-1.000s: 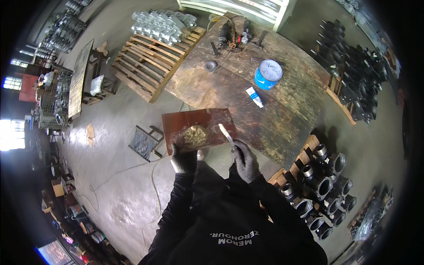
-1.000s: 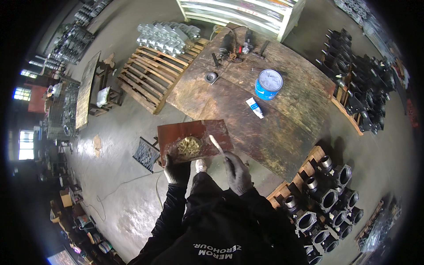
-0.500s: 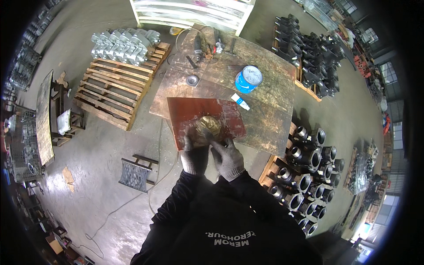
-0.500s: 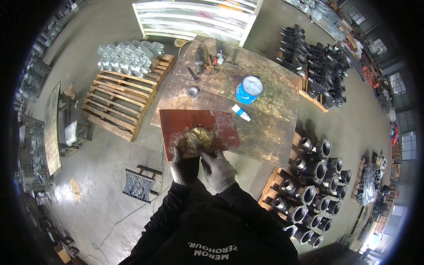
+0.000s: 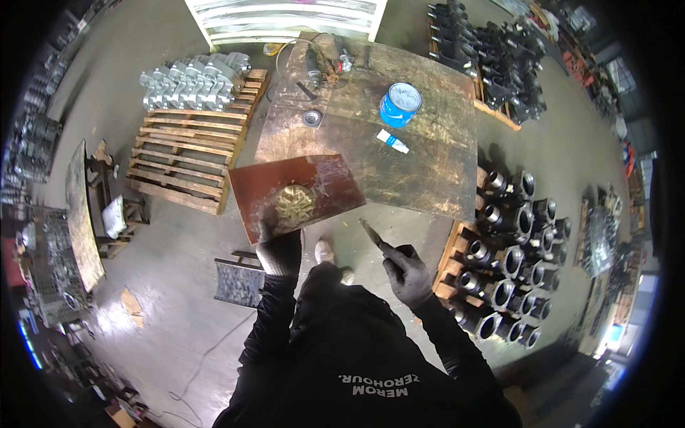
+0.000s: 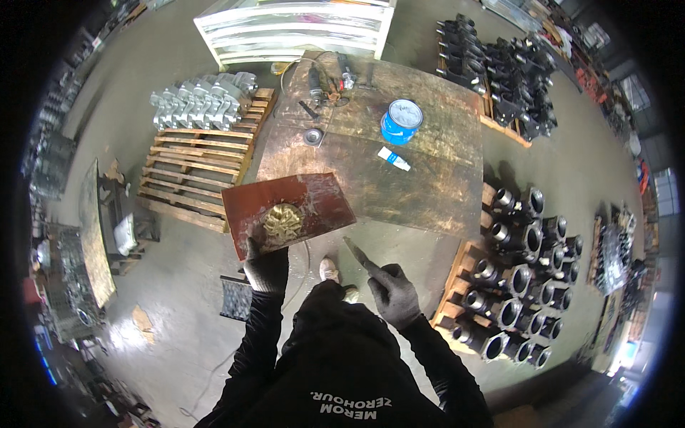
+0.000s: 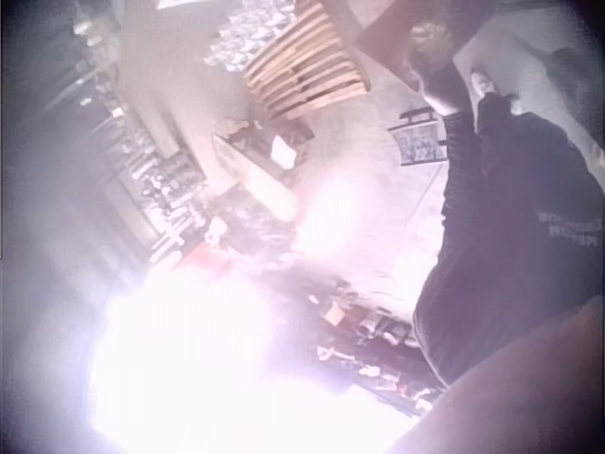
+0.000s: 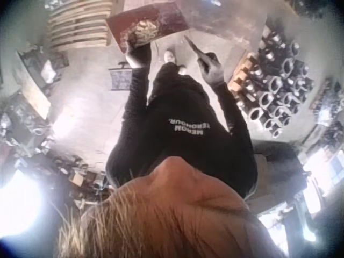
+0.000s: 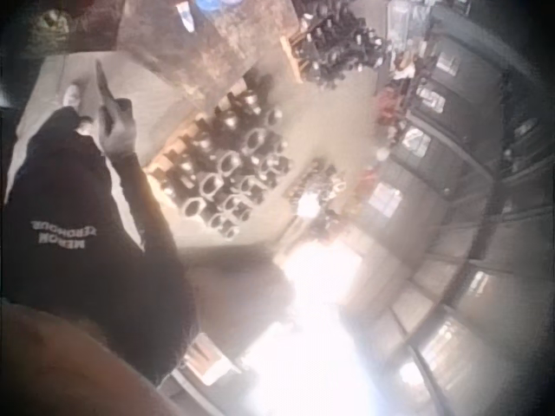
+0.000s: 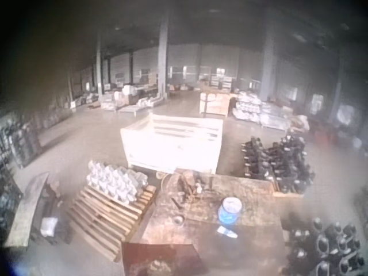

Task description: The person applies a yellow paste to a black metal manifold using a small spatula, then places the manifold on a pallet with other similar parts. The person then cleans the spatula with a white cloth.

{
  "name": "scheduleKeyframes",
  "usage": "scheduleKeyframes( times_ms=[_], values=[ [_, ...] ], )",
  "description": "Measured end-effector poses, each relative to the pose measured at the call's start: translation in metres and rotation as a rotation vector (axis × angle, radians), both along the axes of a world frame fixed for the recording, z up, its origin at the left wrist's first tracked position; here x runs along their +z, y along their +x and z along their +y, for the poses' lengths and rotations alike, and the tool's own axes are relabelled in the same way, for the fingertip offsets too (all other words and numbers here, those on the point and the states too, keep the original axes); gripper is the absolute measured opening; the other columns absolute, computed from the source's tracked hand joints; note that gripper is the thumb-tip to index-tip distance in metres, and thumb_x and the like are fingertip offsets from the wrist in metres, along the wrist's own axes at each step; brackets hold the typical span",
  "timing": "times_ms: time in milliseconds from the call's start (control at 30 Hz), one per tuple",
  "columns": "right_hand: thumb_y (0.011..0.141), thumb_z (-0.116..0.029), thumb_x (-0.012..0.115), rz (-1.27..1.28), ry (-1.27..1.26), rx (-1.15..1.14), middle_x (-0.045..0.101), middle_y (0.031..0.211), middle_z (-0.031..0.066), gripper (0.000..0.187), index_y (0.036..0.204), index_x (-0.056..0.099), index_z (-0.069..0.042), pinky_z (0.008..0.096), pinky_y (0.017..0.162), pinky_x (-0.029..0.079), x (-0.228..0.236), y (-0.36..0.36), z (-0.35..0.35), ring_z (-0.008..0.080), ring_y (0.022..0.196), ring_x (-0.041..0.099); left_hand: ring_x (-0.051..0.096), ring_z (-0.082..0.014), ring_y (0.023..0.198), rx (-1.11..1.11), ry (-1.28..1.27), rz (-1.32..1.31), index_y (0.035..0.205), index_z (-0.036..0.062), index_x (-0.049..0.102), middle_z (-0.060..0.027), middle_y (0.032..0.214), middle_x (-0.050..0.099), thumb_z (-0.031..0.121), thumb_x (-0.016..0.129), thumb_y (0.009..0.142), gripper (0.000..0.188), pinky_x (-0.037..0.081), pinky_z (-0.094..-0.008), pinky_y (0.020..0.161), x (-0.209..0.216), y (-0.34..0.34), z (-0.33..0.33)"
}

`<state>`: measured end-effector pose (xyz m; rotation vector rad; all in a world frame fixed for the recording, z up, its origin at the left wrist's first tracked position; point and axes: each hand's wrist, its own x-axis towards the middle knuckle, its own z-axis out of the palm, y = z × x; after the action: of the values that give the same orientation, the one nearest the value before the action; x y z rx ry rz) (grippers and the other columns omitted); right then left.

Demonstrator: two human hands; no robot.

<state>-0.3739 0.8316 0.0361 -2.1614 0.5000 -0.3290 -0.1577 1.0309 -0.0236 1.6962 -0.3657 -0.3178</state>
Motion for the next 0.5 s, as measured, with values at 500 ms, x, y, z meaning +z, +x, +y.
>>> scheduleKeyframes(
  times_ms=[500],
  values=[
    [0.094,-0.017,0.073,-0.046,0.516,-0.48,0.075,0.101,0.01,0.037,0.125,0.056,-0.008,0.0355,0.081,0.057,-0.085,-0.045,0.067,0.0239,0.091,0.074,0.041,-0.0368,0.143,0.22,-0.863,0.925,0.149,0.0014,0.044,-0.0193,0.152,0.047,0.035,0.042,0.106,0.054,0.029,-0.0528,0.121,-0.069,-0.008,0.068]
  ],
)
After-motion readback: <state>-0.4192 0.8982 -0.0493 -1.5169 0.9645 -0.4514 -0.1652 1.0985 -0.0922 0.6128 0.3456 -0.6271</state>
